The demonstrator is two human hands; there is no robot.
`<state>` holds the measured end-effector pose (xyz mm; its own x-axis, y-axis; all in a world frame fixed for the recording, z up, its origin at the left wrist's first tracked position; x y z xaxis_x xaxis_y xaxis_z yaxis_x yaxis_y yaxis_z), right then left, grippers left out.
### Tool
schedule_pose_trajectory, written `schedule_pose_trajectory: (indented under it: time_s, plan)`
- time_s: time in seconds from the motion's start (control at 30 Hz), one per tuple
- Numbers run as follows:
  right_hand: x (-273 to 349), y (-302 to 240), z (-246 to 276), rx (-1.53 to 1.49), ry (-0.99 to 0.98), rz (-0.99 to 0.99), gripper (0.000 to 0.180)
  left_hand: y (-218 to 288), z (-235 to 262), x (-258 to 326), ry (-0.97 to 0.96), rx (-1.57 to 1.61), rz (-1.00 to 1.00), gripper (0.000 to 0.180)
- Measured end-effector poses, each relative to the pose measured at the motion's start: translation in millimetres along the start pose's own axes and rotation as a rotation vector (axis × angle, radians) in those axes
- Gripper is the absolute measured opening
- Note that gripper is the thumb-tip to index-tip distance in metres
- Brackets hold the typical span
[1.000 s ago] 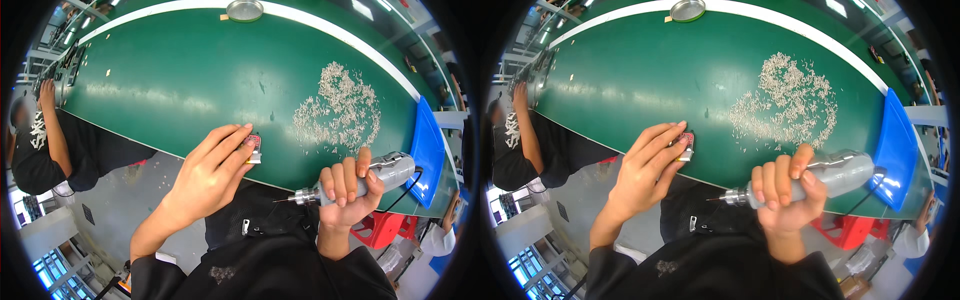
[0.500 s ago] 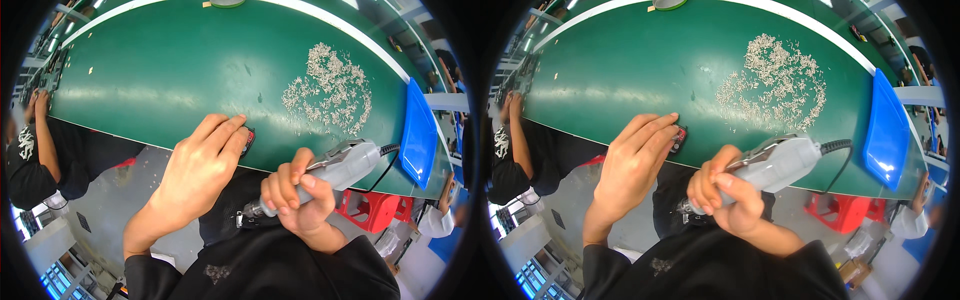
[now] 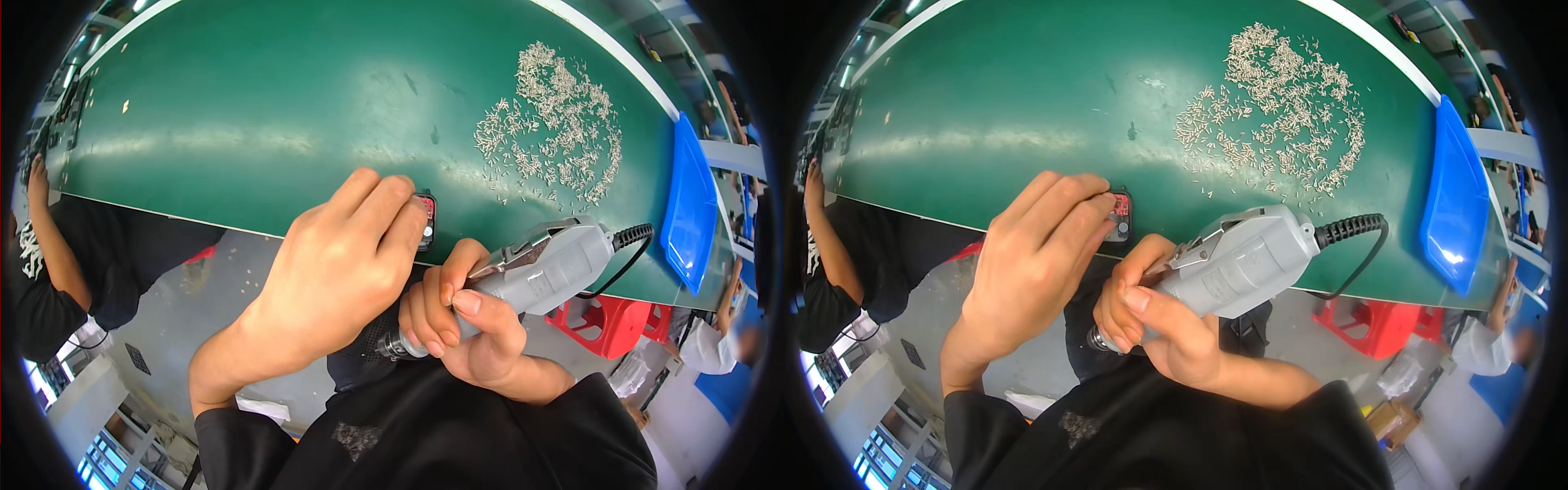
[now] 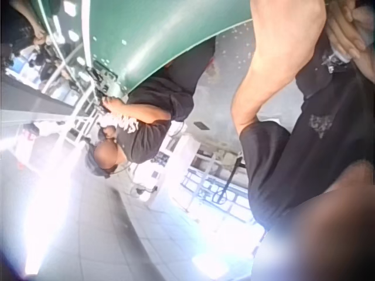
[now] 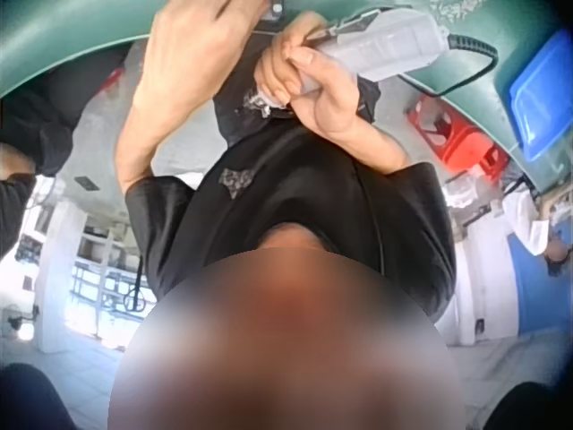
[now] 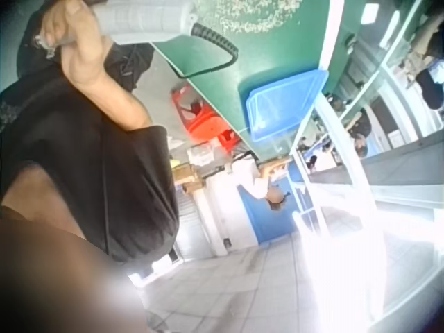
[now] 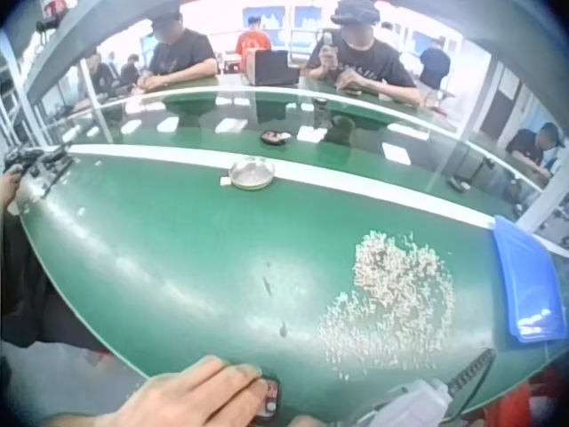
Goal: Using an electric screwdriver and hands to assemble small toy cars on a manufacturing line.
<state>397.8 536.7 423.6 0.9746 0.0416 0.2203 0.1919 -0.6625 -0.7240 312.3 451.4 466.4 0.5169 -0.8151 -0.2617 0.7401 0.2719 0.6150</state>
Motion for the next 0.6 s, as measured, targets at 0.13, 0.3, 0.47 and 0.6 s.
schedule_pose_trajectory:
  time_s: [0.13,0.3,0.47,0.6]
  plan:
    - [1,0,3,0.054,0.057,-0.002,0.011,2,-2,1,0.040,0.059,0.073,0.025]
    - [-1,-1,7,-0.036,0.088,0.068,0.013,1,-6,0,0.026,0.075,-0.061,0.031]
    - [0,-3,7,-0.034,0.127,0.054,0.016,13,-12,3,0.011,-0.097,-0.199,0.034]
    - [2,-3,8,-0.023,0.178,0.050,0.017,21,-17,6,0.007,-0.225,-0.191,0.036]
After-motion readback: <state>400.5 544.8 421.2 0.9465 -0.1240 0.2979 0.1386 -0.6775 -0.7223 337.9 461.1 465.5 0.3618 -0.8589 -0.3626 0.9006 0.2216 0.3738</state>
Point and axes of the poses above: each hand's wrist, its own x-axis away from the middle knuckle, its own z-axis out of the back of the hand, y = z × x, the point moved 5 cm from there along -x, towards the middle knuckle, and after that the axes turned 14 degrees about x, right-handed, at the moved point
